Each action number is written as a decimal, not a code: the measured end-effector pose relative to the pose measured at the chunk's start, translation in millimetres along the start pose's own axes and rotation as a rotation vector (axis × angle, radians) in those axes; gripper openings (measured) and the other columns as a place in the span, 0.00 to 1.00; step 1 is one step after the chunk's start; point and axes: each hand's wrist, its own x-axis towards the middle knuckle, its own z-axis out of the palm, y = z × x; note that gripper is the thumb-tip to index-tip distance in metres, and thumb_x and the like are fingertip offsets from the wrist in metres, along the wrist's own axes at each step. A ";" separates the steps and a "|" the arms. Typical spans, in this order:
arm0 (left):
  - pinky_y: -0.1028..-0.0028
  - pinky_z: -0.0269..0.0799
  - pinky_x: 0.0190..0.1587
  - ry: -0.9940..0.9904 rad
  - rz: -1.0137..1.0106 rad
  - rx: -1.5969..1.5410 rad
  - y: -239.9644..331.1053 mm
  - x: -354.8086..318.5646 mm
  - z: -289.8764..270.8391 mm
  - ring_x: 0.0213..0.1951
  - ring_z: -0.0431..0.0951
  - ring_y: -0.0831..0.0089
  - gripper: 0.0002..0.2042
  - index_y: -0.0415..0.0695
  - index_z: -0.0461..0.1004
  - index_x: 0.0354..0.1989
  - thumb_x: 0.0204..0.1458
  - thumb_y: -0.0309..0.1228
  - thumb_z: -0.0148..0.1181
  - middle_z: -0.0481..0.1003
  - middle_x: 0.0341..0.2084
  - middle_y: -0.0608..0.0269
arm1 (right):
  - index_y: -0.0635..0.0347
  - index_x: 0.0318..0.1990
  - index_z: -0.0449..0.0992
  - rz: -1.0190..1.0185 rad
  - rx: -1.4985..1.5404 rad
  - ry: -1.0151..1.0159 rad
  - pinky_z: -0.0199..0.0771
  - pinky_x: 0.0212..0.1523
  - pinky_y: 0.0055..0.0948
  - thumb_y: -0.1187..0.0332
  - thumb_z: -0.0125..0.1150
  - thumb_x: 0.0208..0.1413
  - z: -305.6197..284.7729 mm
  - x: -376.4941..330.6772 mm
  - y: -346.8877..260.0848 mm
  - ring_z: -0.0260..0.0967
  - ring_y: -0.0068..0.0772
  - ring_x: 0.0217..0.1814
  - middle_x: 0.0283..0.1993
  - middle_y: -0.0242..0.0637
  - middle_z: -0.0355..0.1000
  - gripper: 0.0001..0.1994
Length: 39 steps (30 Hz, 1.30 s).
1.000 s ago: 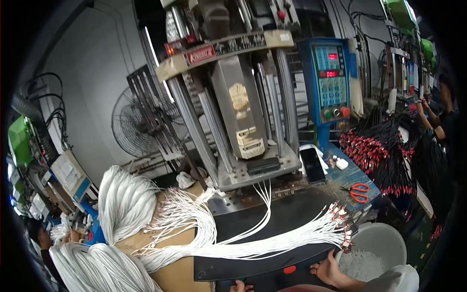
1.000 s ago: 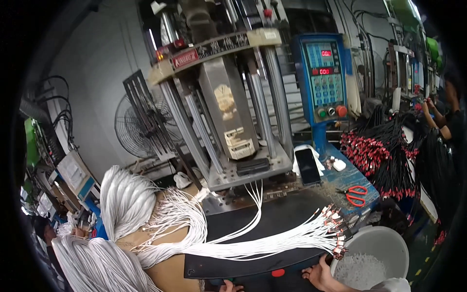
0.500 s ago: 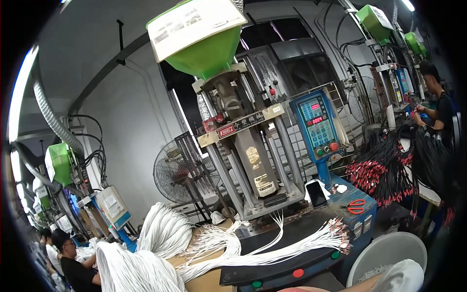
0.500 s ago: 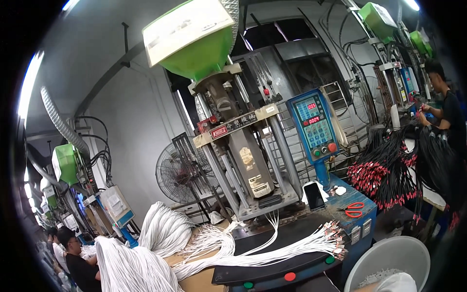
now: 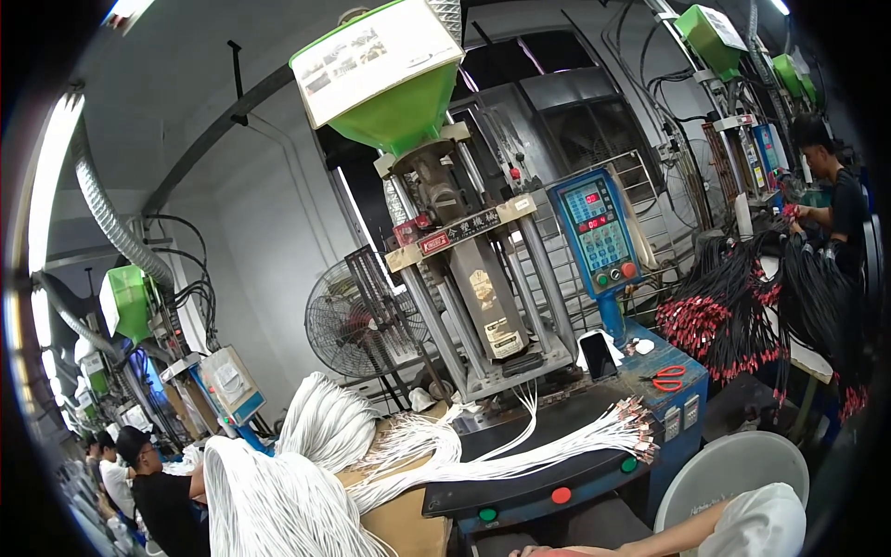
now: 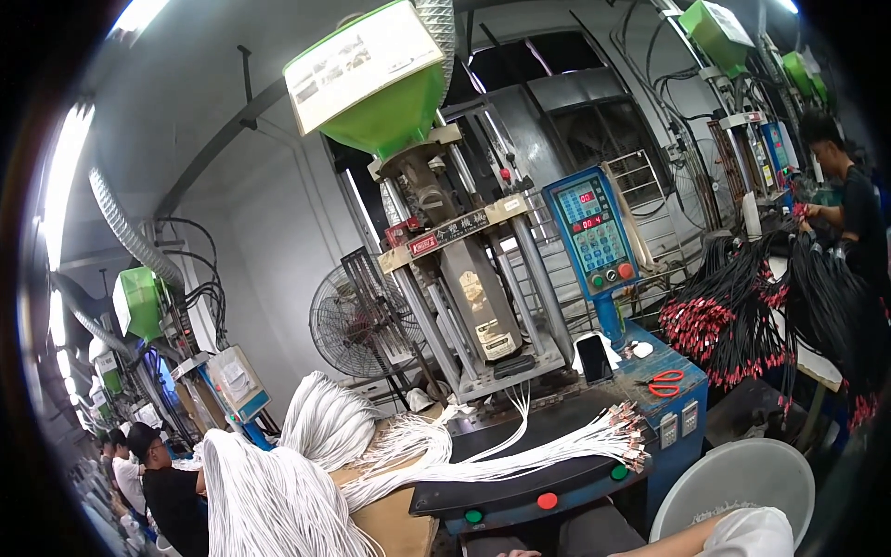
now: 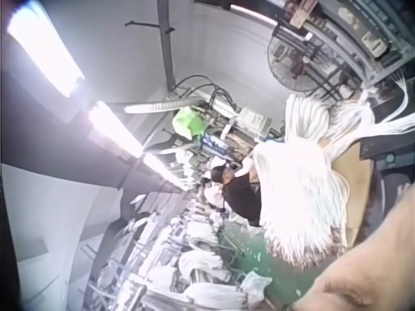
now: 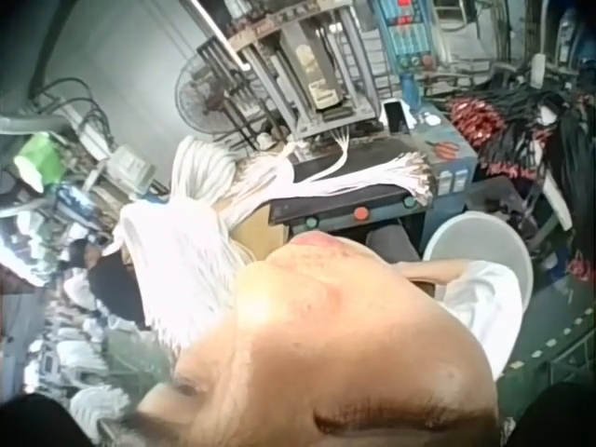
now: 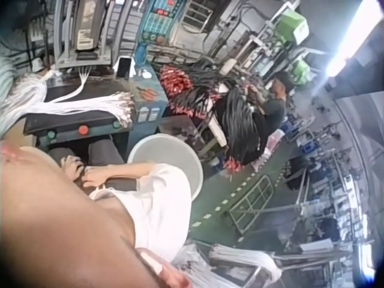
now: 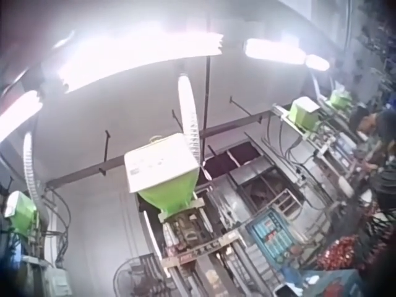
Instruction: The person loads white electrical cables into a crimping and connector assembly machine by hand.
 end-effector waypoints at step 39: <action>0.51 0.61 0.57 -0.257 -0.214 0.259 -21.4 28.9 23.1 0.51 0.74 0.56 0.12 0.45 0.76 0.46 0.55 0.33 0.59 0.78 0.45 0.54 | 0.51 0.49 0.76 0.589 -0.516 -0.105 0.57 0.50 0.57 0.53 0.54 0.60 8.6 -15.0 35.4 0.66 0.41 0.55 0.41 0.38 0.78 0.17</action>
